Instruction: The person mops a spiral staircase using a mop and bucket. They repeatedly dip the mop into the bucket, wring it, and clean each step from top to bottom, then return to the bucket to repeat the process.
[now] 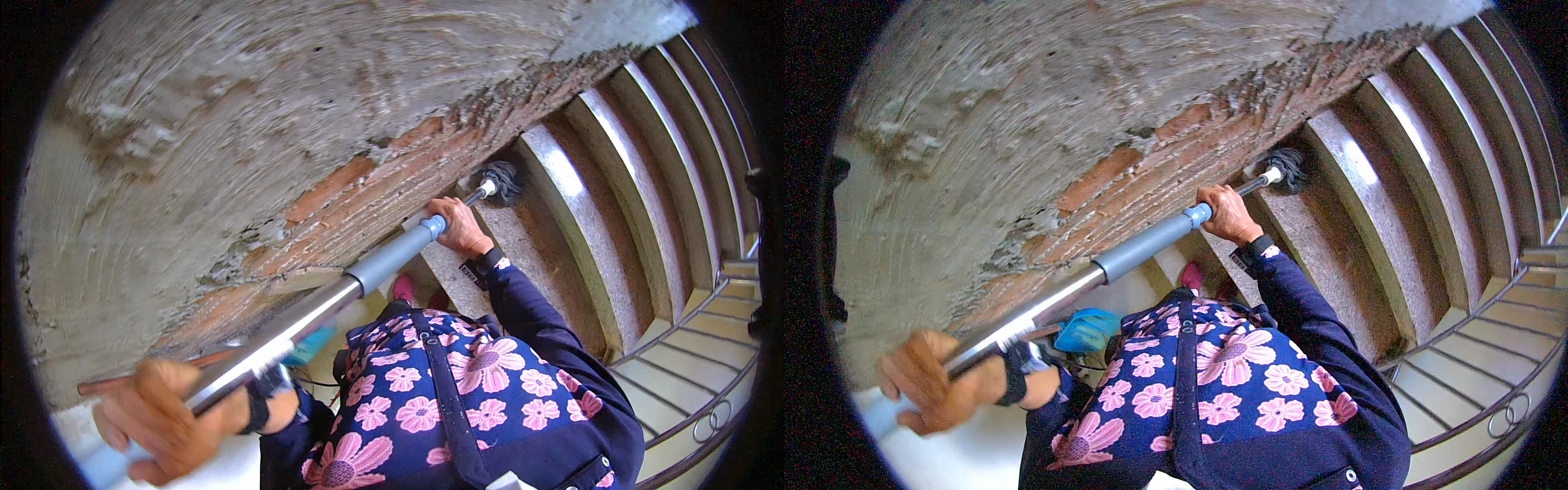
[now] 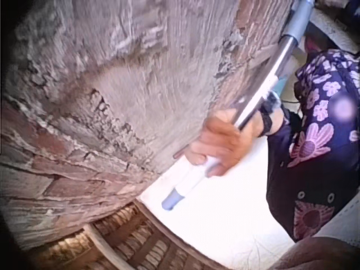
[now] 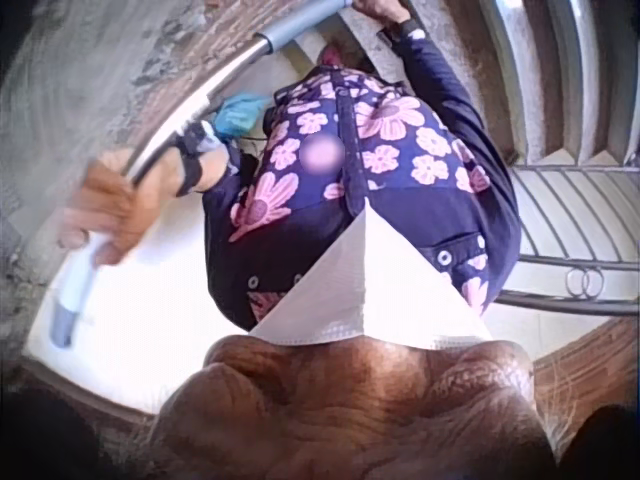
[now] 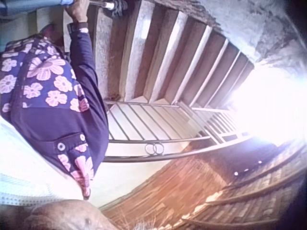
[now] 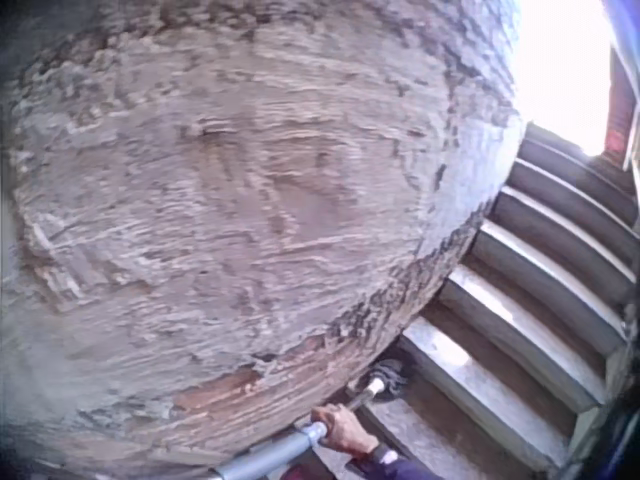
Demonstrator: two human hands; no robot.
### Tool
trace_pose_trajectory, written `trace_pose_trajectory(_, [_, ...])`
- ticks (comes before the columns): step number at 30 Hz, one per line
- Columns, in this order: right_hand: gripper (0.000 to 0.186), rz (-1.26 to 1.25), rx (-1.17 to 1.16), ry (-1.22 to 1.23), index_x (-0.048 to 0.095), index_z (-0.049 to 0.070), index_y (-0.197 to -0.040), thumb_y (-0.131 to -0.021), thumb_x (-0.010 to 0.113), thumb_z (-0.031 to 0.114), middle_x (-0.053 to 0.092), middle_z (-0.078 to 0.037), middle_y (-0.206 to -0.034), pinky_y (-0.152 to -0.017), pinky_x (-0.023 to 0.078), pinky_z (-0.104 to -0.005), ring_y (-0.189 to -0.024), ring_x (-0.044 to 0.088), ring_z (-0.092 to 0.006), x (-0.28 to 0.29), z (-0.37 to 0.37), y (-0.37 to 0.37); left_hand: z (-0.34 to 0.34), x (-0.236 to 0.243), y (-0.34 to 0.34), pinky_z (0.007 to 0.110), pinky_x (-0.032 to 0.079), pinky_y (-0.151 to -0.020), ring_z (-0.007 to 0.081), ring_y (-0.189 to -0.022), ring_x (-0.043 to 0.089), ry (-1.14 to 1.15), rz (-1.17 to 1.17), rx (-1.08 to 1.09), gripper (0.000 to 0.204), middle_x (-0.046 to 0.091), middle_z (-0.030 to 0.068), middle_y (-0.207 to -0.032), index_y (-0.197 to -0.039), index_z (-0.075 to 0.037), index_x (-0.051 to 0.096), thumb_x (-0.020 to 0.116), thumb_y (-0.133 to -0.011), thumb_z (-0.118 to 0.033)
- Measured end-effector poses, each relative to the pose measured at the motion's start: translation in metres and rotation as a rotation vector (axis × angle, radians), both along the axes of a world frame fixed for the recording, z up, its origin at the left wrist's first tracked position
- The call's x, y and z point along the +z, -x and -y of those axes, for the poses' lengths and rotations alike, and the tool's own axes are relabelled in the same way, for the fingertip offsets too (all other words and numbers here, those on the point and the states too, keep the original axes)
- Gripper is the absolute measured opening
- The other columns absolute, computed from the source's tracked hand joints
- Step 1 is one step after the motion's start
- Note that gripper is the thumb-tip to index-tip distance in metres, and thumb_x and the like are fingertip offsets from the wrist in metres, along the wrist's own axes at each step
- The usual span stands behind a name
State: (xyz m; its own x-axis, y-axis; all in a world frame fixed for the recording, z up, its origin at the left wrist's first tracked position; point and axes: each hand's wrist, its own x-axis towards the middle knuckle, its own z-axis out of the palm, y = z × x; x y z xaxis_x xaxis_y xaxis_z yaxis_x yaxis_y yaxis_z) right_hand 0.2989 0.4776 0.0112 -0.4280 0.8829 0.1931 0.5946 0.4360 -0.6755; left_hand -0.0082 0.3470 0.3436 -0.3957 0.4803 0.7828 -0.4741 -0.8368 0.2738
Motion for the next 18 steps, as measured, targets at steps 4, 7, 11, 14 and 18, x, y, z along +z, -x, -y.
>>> trace_pose_trajectory(4, [0.021,-0.003,-0.035,-0.062,0.059,0.012,-0.079,-0.062,0.071,0.015,0.061,-0.01,-0.076,-0.074,0.047,-0.0419,-0.081,0.06,-0.0326,0.0,-0.015,-0.047,0.007,-0.027,-0.044,0.021,0.034,-0.045,0.0069,-0.044,0.043,-0.026,-0.152,0.026,0.028,0.048,-0.0028,-0.061,-0.082,-0.011,0.045,0.067,-0.082,-0.026])
trace_pose_trajectory(7, [0.019,0.02,-0.073,-0.035,0.058,0.011,-0.073,-0.061,0.072,0.016,0.06,-0.011,-0.072,-0.071,0.048,-0.0433,-0.078,0.06,-0.0341,-0.003,-0.018,-0.058,0.022,-0.046,-0.062,0.021,0.036,-0.046,0.0082,-0.046,0.045,0.067,-0.146,0.08,0.026,0.049,-0.001,-0.062,-0.083,-0.01,0.044,0.064,-0.085,-0.026])
trace_pose_trajectory(11, [0.018,0.042,-0.106,-0.056,0.053,0.01,-0.066,-0.061,0.069,0.017,0.058,-0.011,-0.071,-0.068,0.047,-0.0433,-0.075,0.059,-0.0335,-0.004,-0.005,-0.02,0.039,-0.034,-0.034,0.025,0.033,-0.049,0.0091,-0.046,0.039,0.201,-0.182,0.18,0.019,0.045,-0.0008,-0.059,-0.082,-0.011,0.042,0.053,-0.088,-0.025])
trace_pose_trajectory(14, [0.019,-0.032,-0.029,-0.115,0.056,0.01,-0.067,-0.063,0.07,0.022,0.059,-0.01,-0.071,-0.071,0.044,-0.0404,-0.075,0.059,-0.0307,-0.004,0.018,0.02,0.051,0.0,0.012,0.023,0.025,-0.048,0.0067,-0.045,0.032,0.277,-0.082,0.226,0.017,0.037,-0.0026,-0.055,-0.08,-0.01,0.041,0.053,-0.086,-0.02])
trace_pose_trajectory(18, [0.021,-0.017,0.0,-0.018,0.055,0.013,-0.076,-0.06,0.067,0.017,0.06,-0.008,-0.074,-0.075,0.042,-0.0399,-0.08,0.06,-0.0292,-0.004,0.035,0.031,0.043,0.002,0.033,0.02,0.022,-0.045,0.0061,-0.043,0.031,0.223,-0.07,0.196,0.02,0.036,-0.0029,-0.056,-0.079,-0.008,0.041,0.059,-0.082,-0.017])
